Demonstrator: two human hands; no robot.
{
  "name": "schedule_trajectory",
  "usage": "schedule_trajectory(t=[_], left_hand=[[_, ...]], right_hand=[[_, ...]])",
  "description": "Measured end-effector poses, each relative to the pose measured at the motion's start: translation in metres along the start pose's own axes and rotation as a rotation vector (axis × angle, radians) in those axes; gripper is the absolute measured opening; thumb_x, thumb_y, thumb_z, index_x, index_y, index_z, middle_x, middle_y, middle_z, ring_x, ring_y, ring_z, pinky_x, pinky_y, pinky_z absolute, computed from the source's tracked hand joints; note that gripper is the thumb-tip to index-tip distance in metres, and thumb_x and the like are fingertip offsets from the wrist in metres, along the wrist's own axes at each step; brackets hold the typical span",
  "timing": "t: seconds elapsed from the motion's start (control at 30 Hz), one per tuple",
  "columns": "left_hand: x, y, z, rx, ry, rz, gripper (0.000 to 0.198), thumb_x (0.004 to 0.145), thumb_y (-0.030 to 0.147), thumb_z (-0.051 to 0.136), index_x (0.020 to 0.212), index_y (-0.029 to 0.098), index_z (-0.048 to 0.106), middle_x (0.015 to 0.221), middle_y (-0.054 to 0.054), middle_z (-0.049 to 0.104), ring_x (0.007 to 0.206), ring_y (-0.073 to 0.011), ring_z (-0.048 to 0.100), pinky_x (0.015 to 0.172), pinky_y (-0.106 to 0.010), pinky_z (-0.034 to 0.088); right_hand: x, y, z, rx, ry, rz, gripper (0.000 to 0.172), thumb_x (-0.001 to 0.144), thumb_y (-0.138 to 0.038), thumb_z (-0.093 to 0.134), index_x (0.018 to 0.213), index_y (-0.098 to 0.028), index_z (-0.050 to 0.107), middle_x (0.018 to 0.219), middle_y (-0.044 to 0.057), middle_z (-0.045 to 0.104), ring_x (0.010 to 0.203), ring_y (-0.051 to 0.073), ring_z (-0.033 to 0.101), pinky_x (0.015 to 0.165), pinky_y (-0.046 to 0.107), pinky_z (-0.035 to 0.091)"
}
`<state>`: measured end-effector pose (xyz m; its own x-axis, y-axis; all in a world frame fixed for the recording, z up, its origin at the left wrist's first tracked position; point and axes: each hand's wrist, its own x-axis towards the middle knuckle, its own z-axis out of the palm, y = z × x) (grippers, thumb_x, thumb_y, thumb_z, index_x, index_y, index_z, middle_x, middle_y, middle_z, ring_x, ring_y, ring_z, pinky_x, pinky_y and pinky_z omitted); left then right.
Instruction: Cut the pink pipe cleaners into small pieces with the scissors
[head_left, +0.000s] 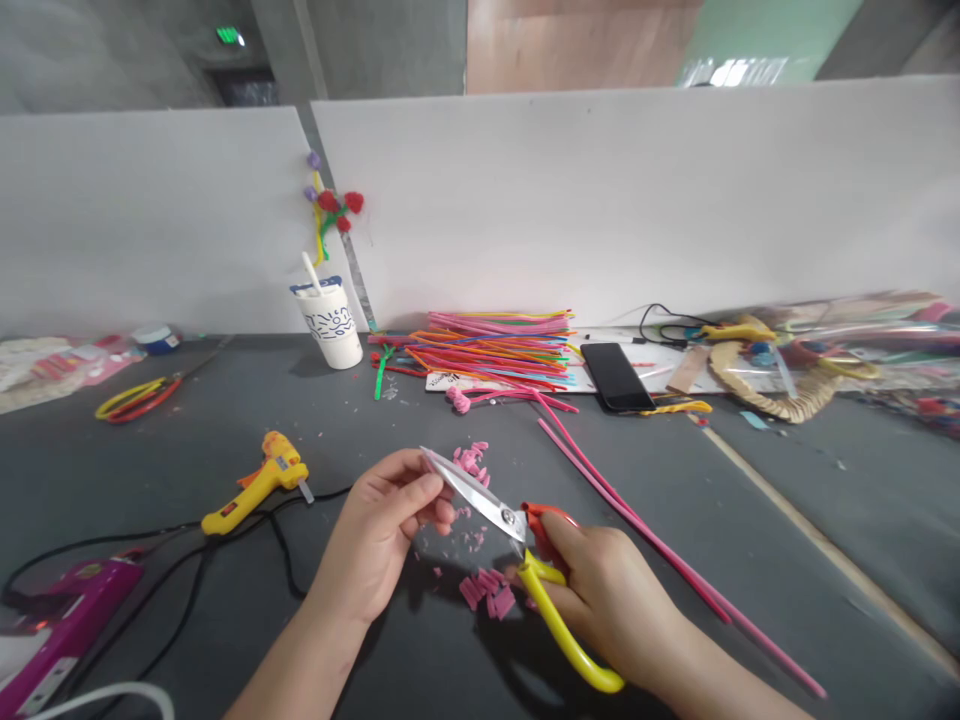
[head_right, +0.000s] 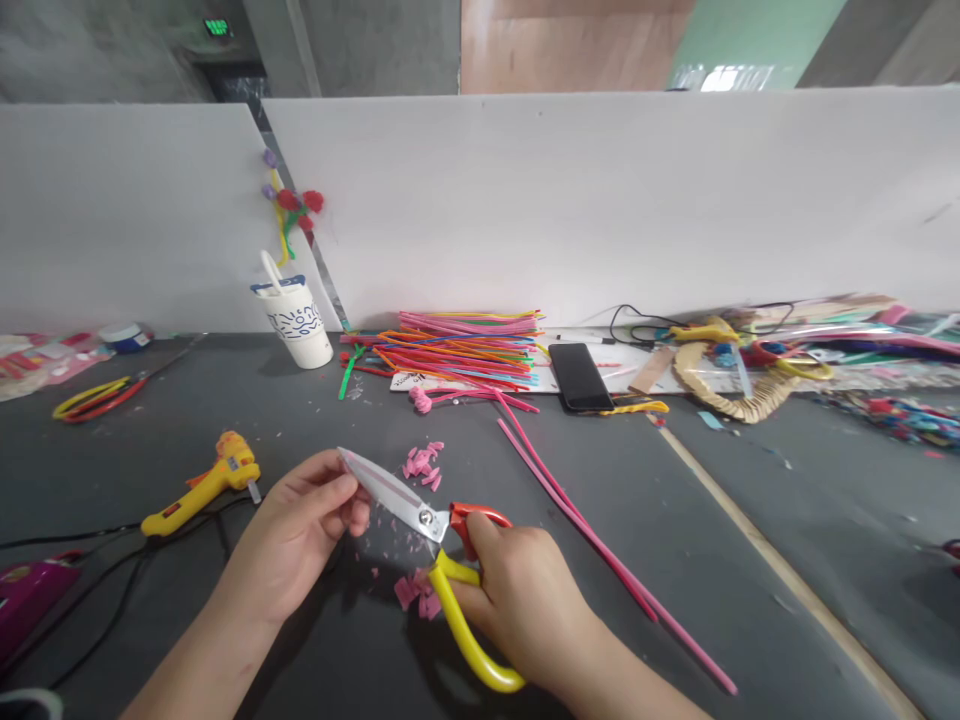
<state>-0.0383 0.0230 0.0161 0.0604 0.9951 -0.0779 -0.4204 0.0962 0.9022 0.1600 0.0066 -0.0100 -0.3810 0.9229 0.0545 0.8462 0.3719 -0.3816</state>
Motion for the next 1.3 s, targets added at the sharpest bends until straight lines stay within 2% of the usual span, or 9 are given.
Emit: schedule_trajectory(t=[0.1,0.17,0.33,0.47,0.63,0.83,1.13,1.23,1.3], left_hand=[[-0.001,0.001,0.001,0.000,-0.022,0.000,0.002,0.070,0.017,0.063,0.072,0.016,0.062,0.058,0.002,0.059,0.049,-0.0070,0.053,0.046,-0.016,0.042],[-0.002,0.001,0.003,0.006,-0.069,-0.030,0.002,0.073,0.017,0.061,0.071,0.016,0.060,0.060,0.002,0.059,0.050,-0.0073,0.053,0.046,-0.017,0.042],[-0.009,-0.009,0.015,0.060,-0.259,-0.250,0.006,0.074,0.019,0.059,0.071,0.015,0.057,0.060,0.000,0.058,0.048,-0.0083,0.053,0.046,-0.019,0.041],[-0.012,-0.022,0.023,0.095,-0.360,-0.399,0.008,0.073,0.020,0.059,0.070,0.014,0.056,0.058,-0.001,0.058,0.047,-0.0092,0.054,0.044,-0.019,0.040],[-0.012,-0.031,0.025,0.073,-0.411,-0.477,0.009,0.070,0.020,0.061,0.068,0.012,0.058,0.059,-0.002,0.060,0.044,-0.0080,0.052,0.043,-0.019,0.042],[-0.012,-0.032,0.024,0.148,-0.417,-0.467,0.010,0.069,0.020,0.062,0.070,0.011,0.059,0.059,-0.002,0.058,0.043,-0.0077,0.050,0.042,-0.019,0.039],[-0.012,-0.035,0.026,0.384,-0.293,-0.266,0.012,0.070,0.022,0.060,0.064,0.015,0.053,0.051,0.002,0.054,0.045,-0.0094,0.048,0.047,-0.022,0.038],[-0.013,-0.034,0.025,0.373,-0.269,-0.264,0.012,0.072,0.024,0.059,0.068,0.014,0.056,0.049,0.002,0.054,0.044,-0.0096,0.050,0.046,-0.022,0.039],[-0.012,-0.029,0.024,0.305,-0.195,-0.228,0.012,0.072,0.026,0.060,0.072,0.014,0.058,0.053,0.001,0.056,0.045,-0.0098,0.052,0.045,-0.021,0.040]], right_hand=[[0.001,0.002,-0.001,0.079,0.025,0.013,0.027,0.075,-0.043,0.049,0.063,-0.022,0.036,0.047,-0.005,0.043,0.040,0.011,0.036,0.043,0.023,0.020],[0.003,0.000,-0.003,0.265,0.034,0.077,0.028,0.074,-0.041,0.049,0.061,-0.022,0.034,0.048,-0.006,0.041,0.041,0.010,0.037,0.042,0.022,0.022],[0.008,-0.010,-0.012,0.858,-0.036,0.257,0.019,0.075,-0.039,0.046,0.068,-0.021,0.044,0.044,-0.009,0.040,0.035,0.007,0.037,0.036,0.018,0.028],[0.008,-0.014,-0.014,1.074,-0.090,0.318,0.019,0.073,-0.038,0.049,0.077,-0.020,0.048,0.040,-0.010,0.043,0.030,0.006,0.036,0.030,0.016,0.026],[0.006,-0.014,-0.013,1.091,-0.171,0.321,0.013,0.070,-0.029,0.051,0.066,-0.019,0.046,0.040,-0.009,0.043,0.030,0.004,0.036,0.028,0.014,0.026],[0.006,-0.016,-0.015,1.134,-0.161,0.285,0.006,0.067,-0.019,0.051,0.065,-0.018,0.045,0.044,-0.008,0.046,0.031,0.003,0.036,0.028,0.013,0.026],[0.009,-0.017,-0.012,0.982,-0.082,0.336,0.007,0.066,-0.015,0.047,0.061,-0.019,0.043,0.042,-0.010,0.039,0.033,0.004,0.037,0.031,0.013,0.028],[0.008,-0.015,-0.011,0.909,-0.049,0.281,0.010,0.069,-0.020,0.049,0.062,-0.019,0.042,0.047,-0.009,0.040,0.037,0.005,0.038,0.035,0.015,0.029],[0.007,-0.012,-0.010,0.778,0.009,0.206,0.015,0.068,-0.024,0.053,0.062,-0.020,0.040,0.050,-0.008,0.040,0.042,0.006,0.039,0.039,0.017,0.029]])
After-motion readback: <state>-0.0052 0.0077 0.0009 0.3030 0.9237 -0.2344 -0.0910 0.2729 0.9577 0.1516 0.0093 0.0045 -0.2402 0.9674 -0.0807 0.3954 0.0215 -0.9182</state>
